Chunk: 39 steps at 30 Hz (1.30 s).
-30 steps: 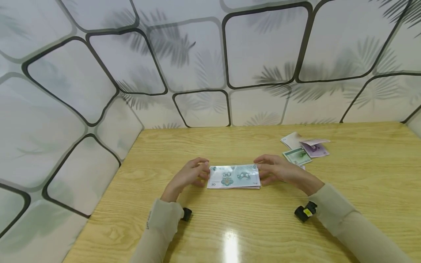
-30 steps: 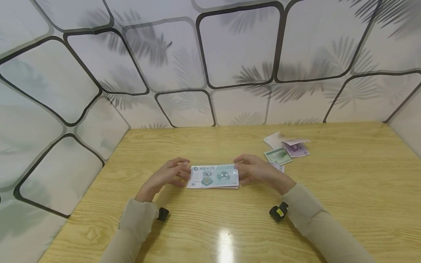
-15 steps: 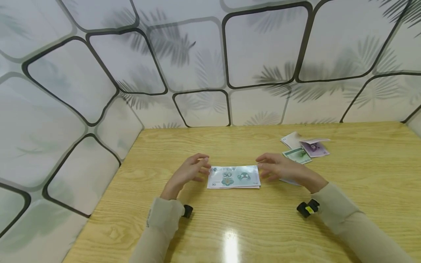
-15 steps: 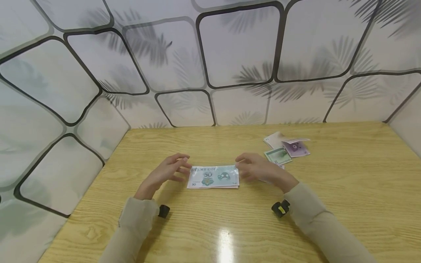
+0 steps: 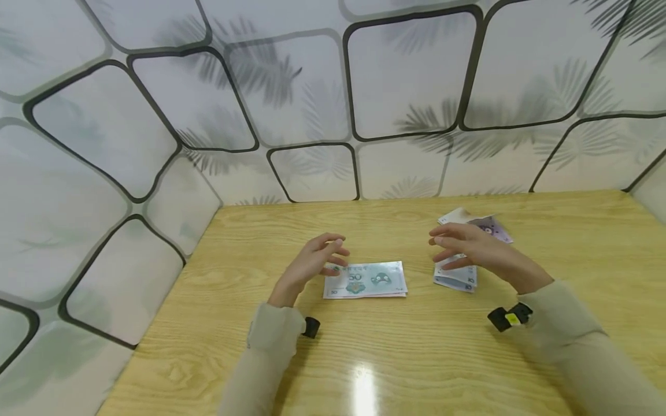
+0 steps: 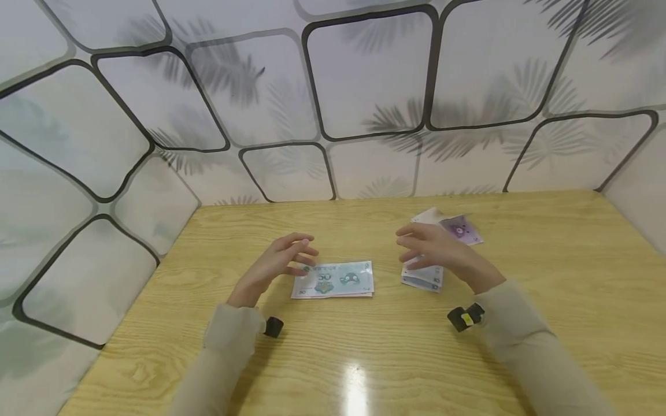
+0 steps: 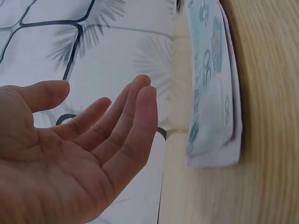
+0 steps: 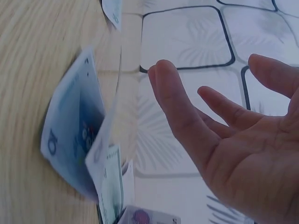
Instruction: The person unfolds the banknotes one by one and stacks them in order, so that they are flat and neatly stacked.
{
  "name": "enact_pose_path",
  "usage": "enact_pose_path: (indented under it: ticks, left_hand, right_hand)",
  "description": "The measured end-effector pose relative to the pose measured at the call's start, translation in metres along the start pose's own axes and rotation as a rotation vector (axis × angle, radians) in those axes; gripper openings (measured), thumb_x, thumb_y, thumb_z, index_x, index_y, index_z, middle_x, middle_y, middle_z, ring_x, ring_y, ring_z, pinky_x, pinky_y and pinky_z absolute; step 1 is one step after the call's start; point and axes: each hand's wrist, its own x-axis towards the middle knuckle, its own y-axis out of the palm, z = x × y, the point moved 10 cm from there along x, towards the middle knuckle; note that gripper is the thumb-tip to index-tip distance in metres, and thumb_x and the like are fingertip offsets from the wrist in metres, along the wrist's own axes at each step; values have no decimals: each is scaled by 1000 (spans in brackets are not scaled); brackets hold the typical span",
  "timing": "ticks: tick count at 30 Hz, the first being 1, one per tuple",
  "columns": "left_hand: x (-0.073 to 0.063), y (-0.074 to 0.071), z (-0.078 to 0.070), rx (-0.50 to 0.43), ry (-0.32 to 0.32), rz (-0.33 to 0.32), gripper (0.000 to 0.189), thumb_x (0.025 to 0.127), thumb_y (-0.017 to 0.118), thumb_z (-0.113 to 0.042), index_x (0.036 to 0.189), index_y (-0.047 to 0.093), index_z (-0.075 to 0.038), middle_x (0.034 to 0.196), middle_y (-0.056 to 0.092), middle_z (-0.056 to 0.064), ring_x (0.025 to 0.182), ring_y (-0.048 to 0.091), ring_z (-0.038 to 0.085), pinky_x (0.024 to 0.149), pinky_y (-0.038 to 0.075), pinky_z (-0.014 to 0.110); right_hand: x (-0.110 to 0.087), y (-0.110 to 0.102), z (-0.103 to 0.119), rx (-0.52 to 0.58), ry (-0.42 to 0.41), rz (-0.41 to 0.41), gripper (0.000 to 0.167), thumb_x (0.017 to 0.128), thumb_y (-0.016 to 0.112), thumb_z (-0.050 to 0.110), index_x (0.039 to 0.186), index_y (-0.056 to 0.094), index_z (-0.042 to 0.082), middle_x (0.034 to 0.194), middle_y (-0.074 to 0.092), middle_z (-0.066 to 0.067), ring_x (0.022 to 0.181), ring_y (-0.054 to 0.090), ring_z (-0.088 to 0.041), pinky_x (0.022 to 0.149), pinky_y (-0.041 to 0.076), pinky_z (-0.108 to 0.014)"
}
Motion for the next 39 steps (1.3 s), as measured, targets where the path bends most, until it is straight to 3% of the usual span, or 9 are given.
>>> enact_pose_path:
  ticks: [9,21,39]
  left_hand:
    - [17,17,-8,-37,10,11,46,110,46,-25,148,45,1,126,65,20,109,67,33,86,60,40]
    - [31,39,-14,-83,28,64,47,111,44,-26,149,43,2,127,65,21,111,66,36,86,60,38]
    - [47,66,-13,-101,-8,110,43,111,45,-24,146,46,1,124,65,20,108,67,33,86,60,39]
  right_hand:
    - [-14,-26,-8,-22,17,-58,52,112,42,23,147,33,-15,145,38,-38,116,62,-39,91,58,-39]
    - [-31,-48,-20,-10,42,-112,52,112,39,21,148,29,-15,146,37,-36,105,66,-13,87,58,-34]
    - [-47,-77,-42,-5,84,-164,51,113,35,22,147,28,-16,143,41,-29,101,67,-10,85,59,-33]
